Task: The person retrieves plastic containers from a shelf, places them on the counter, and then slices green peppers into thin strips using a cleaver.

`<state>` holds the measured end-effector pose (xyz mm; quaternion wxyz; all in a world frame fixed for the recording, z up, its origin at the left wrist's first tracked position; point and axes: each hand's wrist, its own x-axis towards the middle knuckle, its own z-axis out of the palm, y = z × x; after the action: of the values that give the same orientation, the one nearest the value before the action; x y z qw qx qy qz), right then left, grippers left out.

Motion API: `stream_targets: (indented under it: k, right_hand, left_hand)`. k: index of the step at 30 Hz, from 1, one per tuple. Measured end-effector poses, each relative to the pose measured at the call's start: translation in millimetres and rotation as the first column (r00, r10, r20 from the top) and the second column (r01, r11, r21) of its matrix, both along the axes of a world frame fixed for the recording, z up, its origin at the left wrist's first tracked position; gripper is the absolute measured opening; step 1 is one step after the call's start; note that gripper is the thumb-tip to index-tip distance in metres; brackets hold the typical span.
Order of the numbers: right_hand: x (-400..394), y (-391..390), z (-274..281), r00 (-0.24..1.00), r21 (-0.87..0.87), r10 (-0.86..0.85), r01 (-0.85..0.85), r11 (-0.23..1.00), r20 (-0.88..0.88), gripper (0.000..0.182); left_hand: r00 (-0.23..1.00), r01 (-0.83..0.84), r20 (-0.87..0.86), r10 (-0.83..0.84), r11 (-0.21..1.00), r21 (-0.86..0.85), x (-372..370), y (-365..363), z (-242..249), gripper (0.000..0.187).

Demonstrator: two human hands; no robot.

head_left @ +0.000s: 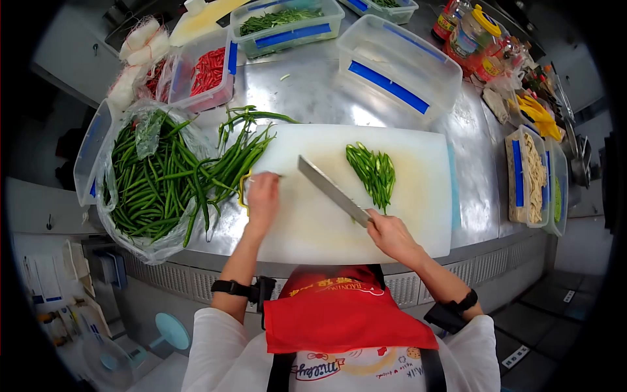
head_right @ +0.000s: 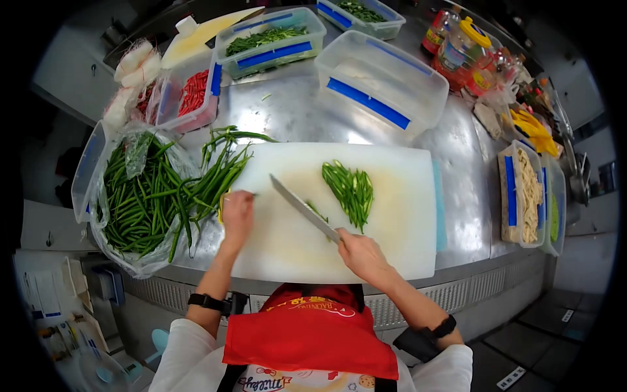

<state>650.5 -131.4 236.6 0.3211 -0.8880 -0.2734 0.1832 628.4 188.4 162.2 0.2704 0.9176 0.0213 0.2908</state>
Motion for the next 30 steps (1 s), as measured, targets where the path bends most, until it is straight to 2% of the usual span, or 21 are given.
stream_targets:
  k: [1,2,4,8,11,14,16,17,18,21,23,26,29,30]
  right_hand:
    - [1.9,-5.4,2.0,0.999,-0.008,-0.028,0.028,1.000,-0.015,0.022]
    - [2.5,-10.4,3.6,0.998,-0.017,-0.059,0.058,0.998,-0.033,0.021]
    - [0.5,-15.4,2.8,0.994,-0.028,-0.097,0.095,0.995,-0.050,0.021]
    - [-4.0,-15.5,0.4,0.992,0.000,-0.122,0.122,0.992,-0.019,0.018]
    - [-3.1,-16.6,-3.1,0.992,0.033,-0.127,0.127,0.991,-0.008,0.016]
    - [-0.7,-18.5,-3.3,0.991,0.038,-0.130,0.131,0.991,-0.005,0.015]
    - [-1.7,-19.5,-5.6,0.991,0.044,-0.137,0.136,0.990,0.009,0.014]
    - [-1.5,-20.3,-8.9,0.990,0.050,-0.137,0.135,0.990,0.023,0.014]
    - [-1.2,-21.1,-10.9,0.990,0.054,-0.137,0.135,0.989,0.037,0.014]
    - [1.6,-23.3,-10.4,0.991,0.067,-0.135,0.134,0.989,0.003,0.015]
    - [2.8,-23.5,-8.6,0.991,0.018,-0.131,0.131,0.991,-0.026,0.023]
    - [1.8,-21.8,-6.1,0.991,-0.013,-0.131,0.130,0.991,-0.030,0.028]
    - [0.8,-22.3,-6.8,0.991,-0.017,-0.126,0.125,0.992,-0.034,0.027]
    - [1.2,-22.5,-7.5,0.992,-0.013,-0.121,0.121,0.993,-0.037,0.027]
  left_hand:
    - [0.992,-0.124,0.018,0.122,0.988,0.092,8.4,19.4,3.7,0.018]
    - [0.982,-0.183,0.057,0.181,0.983,0.031,16.2,37.1,17.4,0.019]
    - [0.949,-0.310,0.102,0.299,0.944,0.114,28.7,57.6,40.7,0.022]
    - [0.883,-0.266,-0.281,0.375,0.895,0.358,38.5,80.6,8.6,0.024]
    - [0.899,-0.238,-0.257,0.354,0.889,0.390,39.4,88.0,-0.8,0.029]
    - [0.891,-0.351,-0.184,0.414,0.888,0.297,36.5,83.2,17.5,0.030]
    - [0.932,-0.348,-0.152,0.328,0.928,-0.132,30.4,65.5,49.9,0.031]
    - [0.948,-0.318,-0.125,0.292,0.884,-0.343,26.7,53.7,61.4,0.032]
    - [0.981,-0.165,-0.012,0.193,0.803,-0.573,23.9,41.7,64.0,0.039]
    - [0.996,-0.082,-0.082,0.018,0.437,-0.896,11.7,-13.7,58.9,0.044]
    - [0.976,-0.157,-0.197,-0.099,0.314,-0.936,1.3,-44.7,23.1,0.044]
    - [0.937,-0.300,-0.346,-0.054,0.383,-0.873,-9.4,-63.3,-12.4,0.041]
    - [0.901,-0.302,-0.433,-0.019,0.689,-0.659,-18.6,-60.3,5.0,0.034]
    - [0.937,-0.130,-0.340,-0.079,0.823,-0.552,-20.5,-58.8,6.5,0.029]
